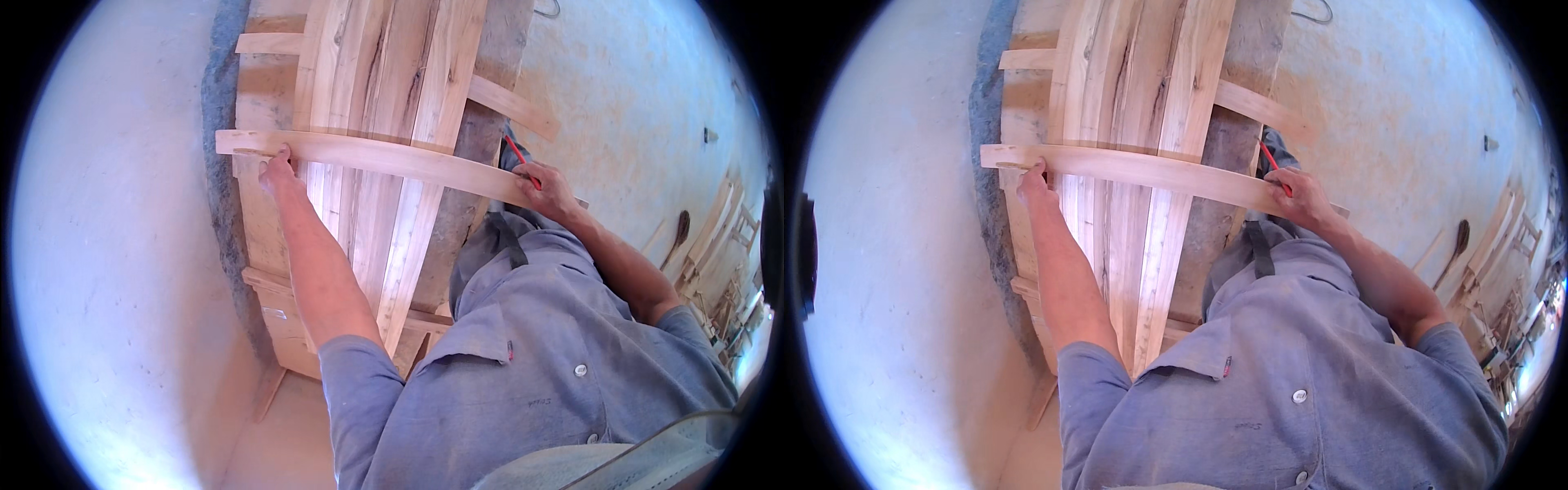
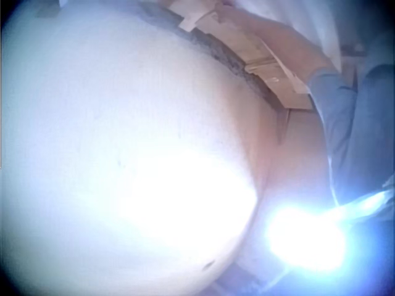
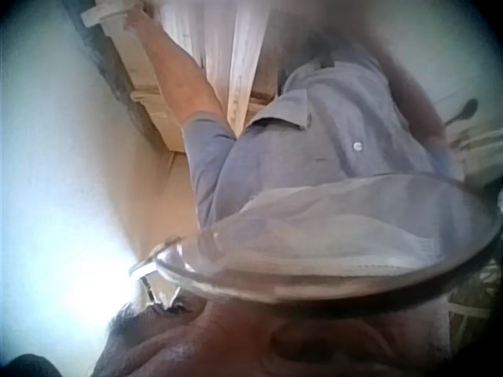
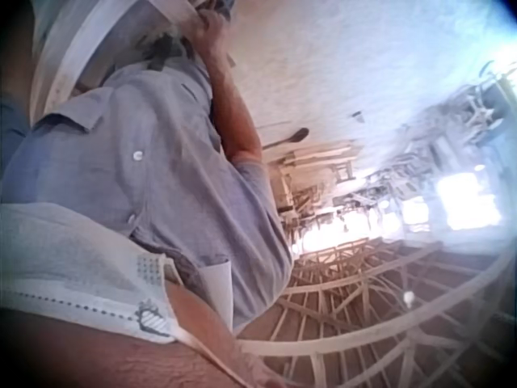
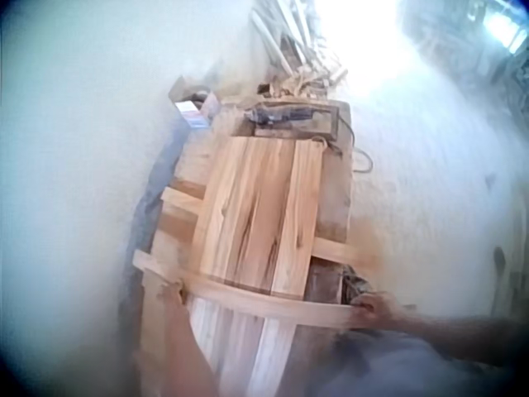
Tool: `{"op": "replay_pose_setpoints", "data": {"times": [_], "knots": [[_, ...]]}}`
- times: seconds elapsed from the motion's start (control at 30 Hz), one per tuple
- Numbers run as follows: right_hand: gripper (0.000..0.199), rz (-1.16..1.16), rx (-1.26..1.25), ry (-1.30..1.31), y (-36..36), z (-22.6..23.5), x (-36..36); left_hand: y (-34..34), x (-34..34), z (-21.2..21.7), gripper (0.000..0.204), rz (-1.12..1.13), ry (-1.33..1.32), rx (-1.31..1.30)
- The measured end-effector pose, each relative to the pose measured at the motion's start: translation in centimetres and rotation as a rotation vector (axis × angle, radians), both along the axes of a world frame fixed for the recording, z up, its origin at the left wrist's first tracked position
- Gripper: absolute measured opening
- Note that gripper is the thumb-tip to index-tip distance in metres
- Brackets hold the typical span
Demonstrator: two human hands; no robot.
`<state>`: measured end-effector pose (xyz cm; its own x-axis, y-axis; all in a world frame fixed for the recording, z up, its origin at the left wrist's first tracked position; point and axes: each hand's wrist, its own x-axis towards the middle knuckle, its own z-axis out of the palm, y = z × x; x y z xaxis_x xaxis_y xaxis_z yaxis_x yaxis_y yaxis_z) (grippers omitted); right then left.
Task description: The person places a curved wooden piece over a stack of planks and uses a red pencil to mark alignment points along its length. The person then removes the curved piece and marks additional lines on the stacked planks.
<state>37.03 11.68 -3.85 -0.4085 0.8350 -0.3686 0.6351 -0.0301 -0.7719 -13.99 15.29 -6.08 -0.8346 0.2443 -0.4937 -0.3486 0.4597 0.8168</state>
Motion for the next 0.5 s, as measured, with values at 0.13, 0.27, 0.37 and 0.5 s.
{"op": "replay_pose_setpoints", "data": {"times": [0.13, 0.27, 0.37, 0.5], "knots": [[0.018, -0.048, -0.014, 0.033, -0.42, -0.31, 0.01, -0.31, -0.26, -0.14, 0.075, -0.037, -0.003, 0.015], [0.018, -0.034, -0.015, 0.020, -0.30, -0.36, 0.10, -0.04, 0.18, -0.02, 0.078, -0.010, 0.009, -0.002], [0.018, -0.028, -0.007, 0.014, -0.29, -0.16, -0.04, -0.15, -0.13, -0.11, 0.078, -0.006, 0.004, -0.030], [0.017, -0.042, -0.017, -0.004, -0.32, 0.05, -0.11, 0.23, 0.33, 0.43, 0.074, -0.016, 0.003, -0.086]]}}
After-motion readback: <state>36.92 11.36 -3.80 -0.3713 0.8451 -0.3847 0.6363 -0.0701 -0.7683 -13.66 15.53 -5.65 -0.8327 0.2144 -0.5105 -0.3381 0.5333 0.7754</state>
